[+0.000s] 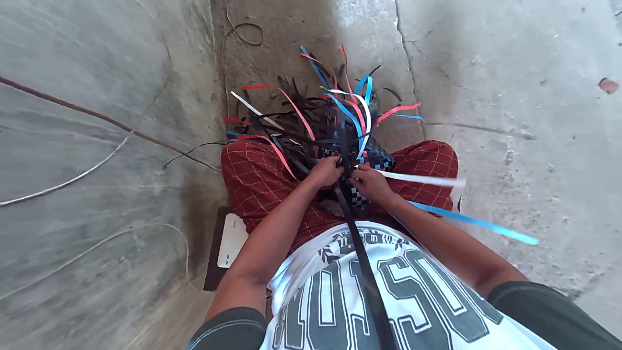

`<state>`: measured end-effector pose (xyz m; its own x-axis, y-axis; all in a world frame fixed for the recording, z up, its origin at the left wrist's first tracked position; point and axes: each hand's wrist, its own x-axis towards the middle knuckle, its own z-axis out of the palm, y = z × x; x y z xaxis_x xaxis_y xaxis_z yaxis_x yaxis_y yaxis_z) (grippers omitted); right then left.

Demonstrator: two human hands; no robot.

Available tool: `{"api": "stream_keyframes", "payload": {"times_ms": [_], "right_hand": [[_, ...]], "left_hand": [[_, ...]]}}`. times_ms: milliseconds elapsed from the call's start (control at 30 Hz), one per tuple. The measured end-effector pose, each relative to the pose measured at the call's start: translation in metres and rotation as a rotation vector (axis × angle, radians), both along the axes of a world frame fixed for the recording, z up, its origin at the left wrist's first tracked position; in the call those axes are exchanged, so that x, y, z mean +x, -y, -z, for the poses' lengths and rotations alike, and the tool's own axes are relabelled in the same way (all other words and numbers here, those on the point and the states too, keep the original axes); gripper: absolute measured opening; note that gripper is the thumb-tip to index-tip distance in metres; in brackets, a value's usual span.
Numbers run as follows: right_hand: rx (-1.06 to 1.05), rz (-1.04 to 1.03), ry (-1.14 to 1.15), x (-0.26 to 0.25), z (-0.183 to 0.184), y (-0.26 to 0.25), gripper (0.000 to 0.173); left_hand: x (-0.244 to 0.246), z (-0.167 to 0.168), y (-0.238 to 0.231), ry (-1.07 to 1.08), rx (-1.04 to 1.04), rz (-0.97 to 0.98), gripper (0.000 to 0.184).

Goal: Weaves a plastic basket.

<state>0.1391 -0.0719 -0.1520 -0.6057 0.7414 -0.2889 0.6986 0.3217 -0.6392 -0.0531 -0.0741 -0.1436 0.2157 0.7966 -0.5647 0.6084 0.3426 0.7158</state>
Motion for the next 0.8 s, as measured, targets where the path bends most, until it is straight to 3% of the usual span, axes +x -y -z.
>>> {"api": "stream_keyframes", "payload": {"times_ms": [67,167,267,400,500,600,700,800], "right_hand": [[-0.125,-0.042,0.081,-0.003,-0.005,-0.004,0.025],[-0.198,0.117,-0.110,0.002,-0.023,-0.005,0.018],[-0.275,0.334,-0.155,0.012,-0.034,-0.008,0.028],[-0.544,0.345,-0.059,0.012,-0.028,-0.010,0.046],[-0.536,0.410,-0.225,0.000,-0.036,-0.010,0.041],[-0.571,0.615,-0.508,-0.013,-0.041,-0.022,0.038],[-0.558,0.578,-0.794,-0.009,-0.035,-0.038,0.038],[-0.195,0.379,-0.471,0.001,-0.005,-0.053,0.033]], "left_hand": [[0.004,0.003,0.000,-0.070,-0.085,-0.001,0.029],[0.003,0.010,-0.005,-0.147,-0.135,0.072,0.040],[0.002,0.015,-0.005,-0.172,-0.090,0.017,0.040],[0.012,0.011,-0.004,-0.173,-0.071,-0.070,0.037],[0.010,0.011,-0.004,-0.133,-0.055,0.024,0.037],[0.001,0.011,-0.002,0.004,0.050,0.126,0.037],[0.001,0.015,0.002,0.023,0.118,0.099,0.035],[0.003,0.019,0.001,-0.055,0.087,0.072,0.037]]}}
